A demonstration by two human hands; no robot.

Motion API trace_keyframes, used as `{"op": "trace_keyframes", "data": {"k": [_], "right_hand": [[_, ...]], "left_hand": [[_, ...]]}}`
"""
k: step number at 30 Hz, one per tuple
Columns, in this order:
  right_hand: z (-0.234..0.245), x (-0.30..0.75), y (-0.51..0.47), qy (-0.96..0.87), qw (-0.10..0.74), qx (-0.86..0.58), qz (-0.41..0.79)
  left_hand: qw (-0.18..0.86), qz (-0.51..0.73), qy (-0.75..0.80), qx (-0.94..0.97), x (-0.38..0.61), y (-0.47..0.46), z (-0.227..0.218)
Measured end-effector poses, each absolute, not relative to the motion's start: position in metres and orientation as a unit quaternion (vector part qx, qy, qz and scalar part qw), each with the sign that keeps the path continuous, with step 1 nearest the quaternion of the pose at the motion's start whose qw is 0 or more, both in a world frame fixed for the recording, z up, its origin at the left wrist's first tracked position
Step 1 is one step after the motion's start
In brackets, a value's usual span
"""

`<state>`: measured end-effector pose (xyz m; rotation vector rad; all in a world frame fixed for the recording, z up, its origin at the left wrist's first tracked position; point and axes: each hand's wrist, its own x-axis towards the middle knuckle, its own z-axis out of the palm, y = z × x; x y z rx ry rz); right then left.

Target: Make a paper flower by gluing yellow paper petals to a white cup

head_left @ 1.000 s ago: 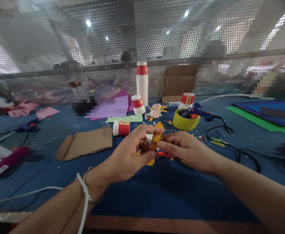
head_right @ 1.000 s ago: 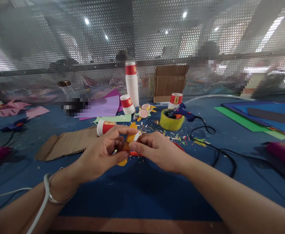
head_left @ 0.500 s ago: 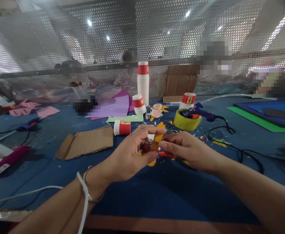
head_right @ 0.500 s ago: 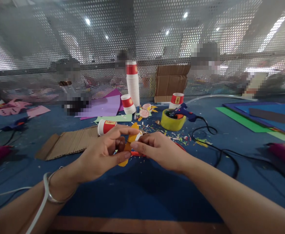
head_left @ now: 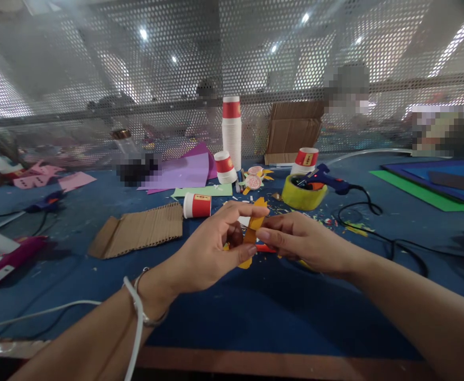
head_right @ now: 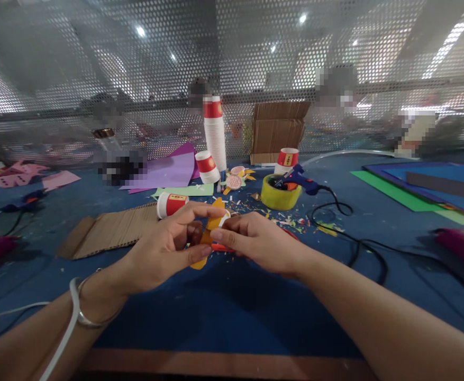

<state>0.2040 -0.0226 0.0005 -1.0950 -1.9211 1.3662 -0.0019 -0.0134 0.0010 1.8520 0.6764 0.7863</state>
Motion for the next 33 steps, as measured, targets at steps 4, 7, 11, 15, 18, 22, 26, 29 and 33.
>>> {"op": "trace_keyframes", "data": {"k": [4,7,11,15,18,22,26,29,33], "right_hand": [[-0.001,0.205,-0.023,-0.716,0.269,-0.412,0.495],[-0.001,0.205,-0.024,-0.717,0.272,-0.415,0.49],[0.0,0.204,-0.024,-0.719,0.273,-0.418,0.484],[0.001,0.204,-0.023,-0.722,0.266,-0.418,0.483],[0.001,0.204,-0.023,-0.724,0.263,-0.42,0.479],[-0.001,0.204,-0.024,-0.73,0.271,-0.422,0.464],[-0.001,0.207,-0.021,-0.732,0.292,-0.427,0.443],[0.001,0.214,-0.017,-0.741,0.273,-0.448,0.419],[0.002,0.219,-0.014,-0.794,0.17,-0.492,0.314]], "left_hand": [[0.498,0.323,0.288,0.751,-0.001,-0.014,0.001],[0.502,0.32,0.28,0.753,-0.002,-0.013,0.0],[0.5,0.318,0.274,0.758,-0.005,-0.011,-0.003],[0.507,0.312,0.271,0.757,-0.006,-0.01,-0.003],[0.507,0.311,0.272,0.757,-0.006,-0.01,-0.002],[0.505,0.314,0.279,0.754,-0.005,-0.011,0.0],[0.508,0.314,0.289,0.748,-0.004,-0.009,0.002],[0.491,0.336,0.323,0.736,-0.008,-0.002,0.004],[0.47,0.358,0.374,0.715,-0.019,0.008,0.01]]}}
